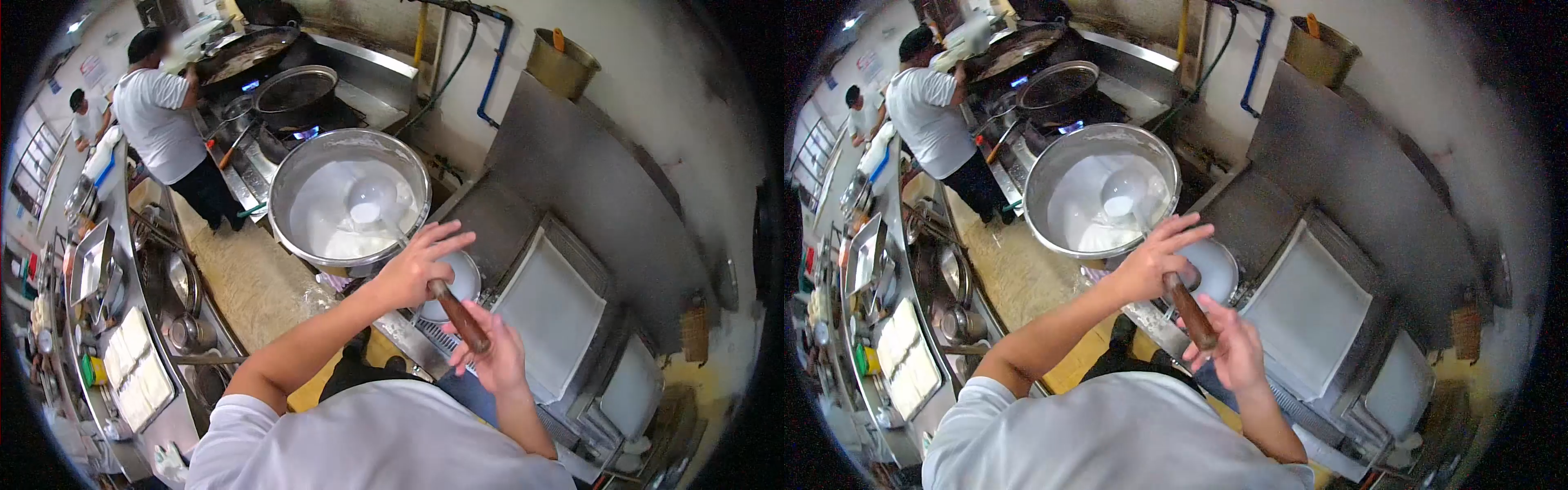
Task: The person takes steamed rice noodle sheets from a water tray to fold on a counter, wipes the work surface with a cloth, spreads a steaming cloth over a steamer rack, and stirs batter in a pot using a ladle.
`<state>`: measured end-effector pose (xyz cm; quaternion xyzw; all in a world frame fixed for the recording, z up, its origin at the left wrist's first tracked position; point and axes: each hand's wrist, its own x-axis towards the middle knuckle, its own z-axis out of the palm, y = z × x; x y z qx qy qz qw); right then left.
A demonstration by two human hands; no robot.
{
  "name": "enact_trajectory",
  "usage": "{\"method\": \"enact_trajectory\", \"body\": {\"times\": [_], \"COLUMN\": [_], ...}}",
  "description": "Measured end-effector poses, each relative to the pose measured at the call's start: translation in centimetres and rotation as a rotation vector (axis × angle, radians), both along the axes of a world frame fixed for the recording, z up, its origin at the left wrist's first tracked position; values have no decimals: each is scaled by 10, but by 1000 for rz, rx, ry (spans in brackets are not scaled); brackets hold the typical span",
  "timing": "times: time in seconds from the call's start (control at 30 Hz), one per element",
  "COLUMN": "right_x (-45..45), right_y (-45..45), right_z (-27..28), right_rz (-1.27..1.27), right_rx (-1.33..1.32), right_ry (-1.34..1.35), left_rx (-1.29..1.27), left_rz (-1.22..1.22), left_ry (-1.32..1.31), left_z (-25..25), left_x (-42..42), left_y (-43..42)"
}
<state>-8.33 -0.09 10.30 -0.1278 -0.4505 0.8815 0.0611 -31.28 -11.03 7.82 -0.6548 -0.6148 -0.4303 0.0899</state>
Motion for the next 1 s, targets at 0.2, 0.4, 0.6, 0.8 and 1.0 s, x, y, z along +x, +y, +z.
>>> {"method": "enact_trajectory", "body": {"times": [0.2,0.4,0.6,0.8,1.0], "right_x": [-57,-108,-125,-108,-134], "right_y": [16,-2,-19,10,38], "right_z": [-132,-216,-246,-338,-239], "right_rz": [18,200,95,-396,-641], "right_rx": [947,1395,1390,1159,965], "right_ry": [-532,-860,-1051,-839,-799], "left_rx": [189,323,503,670,808], "left_rz": [40,84,132,136,89], "left_ry": [-358,-795,-1198,-1426,-1377], "left_z": [40,32,-2,-4,-5], "left_x": [-32,-115,-220,-272,-307], "left_y": [6,15,18,-5,-52]}}
